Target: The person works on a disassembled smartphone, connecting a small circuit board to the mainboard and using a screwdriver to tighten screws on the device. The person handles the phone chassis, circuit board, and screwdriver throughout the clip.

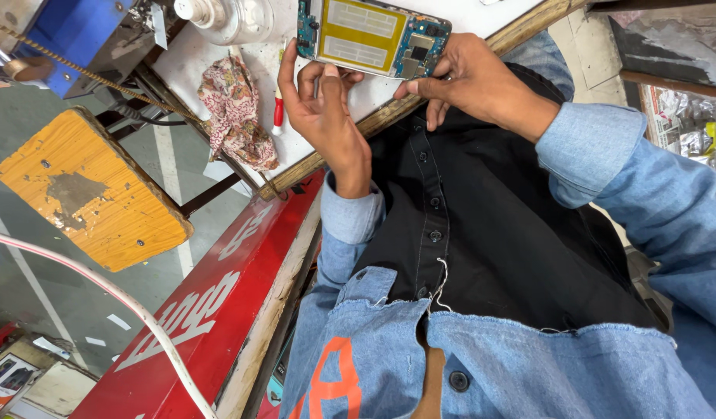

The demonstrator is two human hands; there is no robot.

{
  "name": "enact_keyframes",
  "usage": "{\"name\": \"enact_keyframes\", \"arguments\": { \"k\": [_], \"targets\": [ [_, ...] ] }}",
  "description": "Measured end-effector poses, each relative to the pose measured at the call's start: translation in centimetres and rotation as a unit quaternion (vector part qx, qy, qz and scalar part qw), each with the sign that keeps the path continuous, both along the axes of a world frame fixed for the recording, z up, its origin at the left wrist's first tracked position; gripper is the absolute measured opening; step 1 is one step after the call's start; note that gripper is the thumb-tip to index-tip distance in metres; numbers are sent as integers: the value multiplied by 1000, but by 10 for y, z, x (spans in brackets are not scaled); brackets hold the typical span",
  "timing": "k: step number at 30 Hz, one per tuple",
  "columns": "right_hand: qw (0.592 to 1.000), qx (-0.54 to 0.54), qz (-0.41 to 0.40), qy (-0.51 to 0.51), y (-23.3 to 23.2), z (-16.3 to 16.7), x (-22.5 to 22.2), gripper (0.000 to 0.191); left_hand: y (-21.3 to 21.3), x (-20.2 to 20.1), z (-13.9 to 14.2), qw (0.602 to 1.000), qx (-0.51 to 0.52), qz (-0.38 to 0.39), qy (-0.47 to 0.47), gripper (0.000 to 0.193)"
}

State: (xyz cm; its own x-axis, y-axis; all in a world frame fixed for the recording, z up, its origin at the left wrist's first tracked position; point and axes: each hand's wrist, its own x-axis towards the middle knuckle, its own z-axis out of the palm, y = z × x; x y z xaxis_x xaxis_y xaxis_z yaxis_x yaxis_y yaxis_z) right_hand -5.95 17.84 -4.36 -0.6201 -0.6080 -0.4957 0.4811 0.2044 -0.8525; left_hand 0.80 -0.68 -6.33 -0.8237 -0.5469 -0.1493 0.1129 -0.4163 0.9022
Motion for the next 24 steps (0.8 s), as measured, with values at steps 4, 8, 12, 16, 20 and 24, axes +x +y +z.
{"name": "enact_keyframes", "arguments": {
  "k": [4, 8, 12, 16, 20, 24],
  "targets": [
    [1000, -11, 9, -17, 1, 3, -3, 26, 16, -1, -1, 997, -71, 24, 1, 67],
    [999, -20, 14, -22, 4, 4, -6, 26, 23, -3, -1, 999, -48, 10, 7, 82],
    [999, -12, 4, -33, 4, 4, -9, 26, 27, -5, 3, 1000, -12, -26, 11, 96],
    [999, -17, -3, -31, 5, 3, -9, 25, 29, -7, 9, 998, 2, -67, 10, 105],
    [999, -14, -10, -33, 4, 2, -8, 25, 28, -8, 12, 996, -3, -94, 6, 112],
    [999, 6, -16, -38, 3, 1, -9, 25, 28, -10, 12, 995, -2, -101, 2, 116]
  ]
}}
